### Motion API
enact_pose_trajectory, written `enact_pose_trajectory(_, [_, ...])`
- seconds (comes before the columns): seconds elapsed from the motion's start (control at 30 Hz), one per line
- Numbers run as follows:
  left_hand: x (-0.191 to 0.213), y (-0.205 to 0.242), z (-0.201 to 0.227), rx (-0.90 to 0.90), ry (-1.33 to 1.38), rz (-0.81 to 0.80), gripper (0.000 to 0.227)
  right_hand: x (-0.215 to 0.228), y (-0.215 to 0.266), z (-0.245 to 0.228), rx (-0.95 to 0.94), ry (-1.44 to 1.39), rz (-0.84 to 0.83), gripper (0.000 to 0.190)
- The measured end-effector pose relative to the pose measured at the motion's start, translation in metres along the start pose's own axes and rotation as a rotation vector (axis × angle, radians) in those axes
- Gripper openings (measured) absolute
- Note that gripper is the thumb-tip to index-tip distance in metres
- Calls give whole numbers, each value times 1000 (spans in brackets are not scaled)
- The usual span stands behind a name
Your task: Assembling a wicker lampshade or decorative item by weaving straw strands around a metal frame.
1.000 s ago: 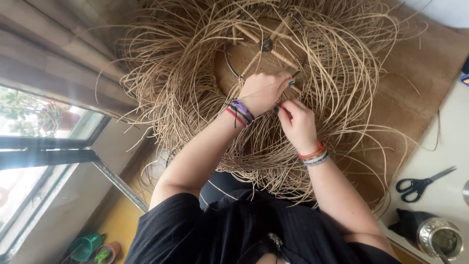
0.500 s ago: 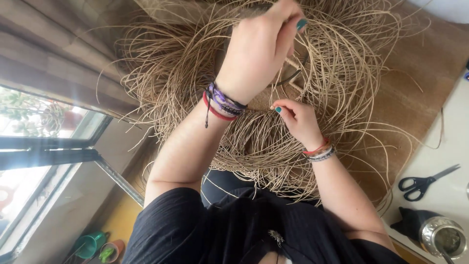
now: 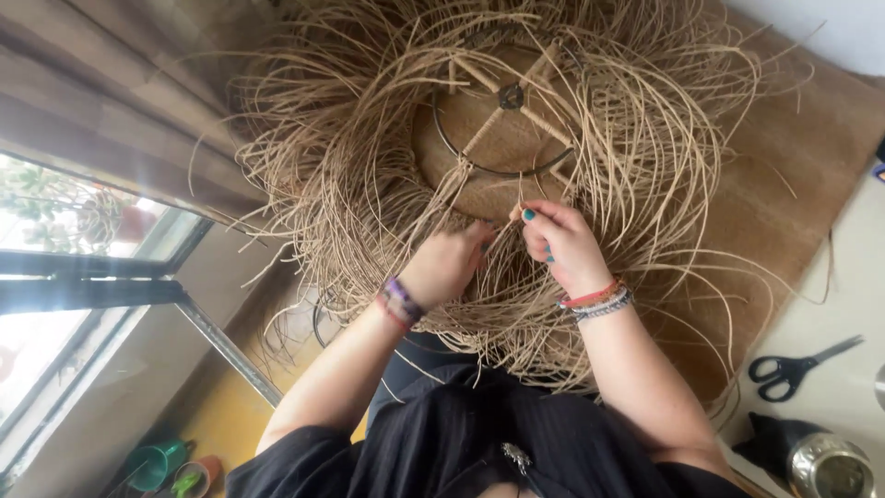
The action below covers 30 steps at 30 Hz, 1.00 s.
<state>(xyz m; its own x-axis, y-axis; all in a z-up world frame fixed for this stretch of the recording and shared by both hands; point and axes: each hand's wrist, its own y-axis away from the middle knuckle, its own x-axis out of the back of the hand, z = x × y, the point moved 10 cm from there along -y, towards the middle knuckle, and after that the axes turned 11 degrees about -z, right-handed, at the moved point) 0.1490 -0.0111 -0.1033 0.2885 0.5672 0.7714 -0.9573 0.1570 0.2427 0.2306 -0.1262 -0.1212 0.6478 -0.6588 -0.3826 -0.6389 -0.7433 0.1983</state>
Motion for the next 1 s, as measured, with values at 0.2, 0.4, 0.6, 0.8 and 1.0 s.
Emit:
enact_pose_trajectory(0.2, [36,38,50,-194,40,-161,65,-3,-3,6,-19,-44,-44,16])
enact_pose_trajectory(0.4, [59,-1,45,-270,-401,684,33,5,-11,22,42,-124,-7,17])
enact_pose_trajectory(0.6, [80,-24,37,-421,-419,835,24,-24,-6,-3,205,-232,21,12])
enact_pose_trajectory(0.8, [102,-53,26,-296,-277,815,16,-14,-7,0,229,-199,68,12])
enact_pose_trajectory(1.0, [101,-72,-1,-178,-5,765,21,-4,6,33,161,-208,84,10])
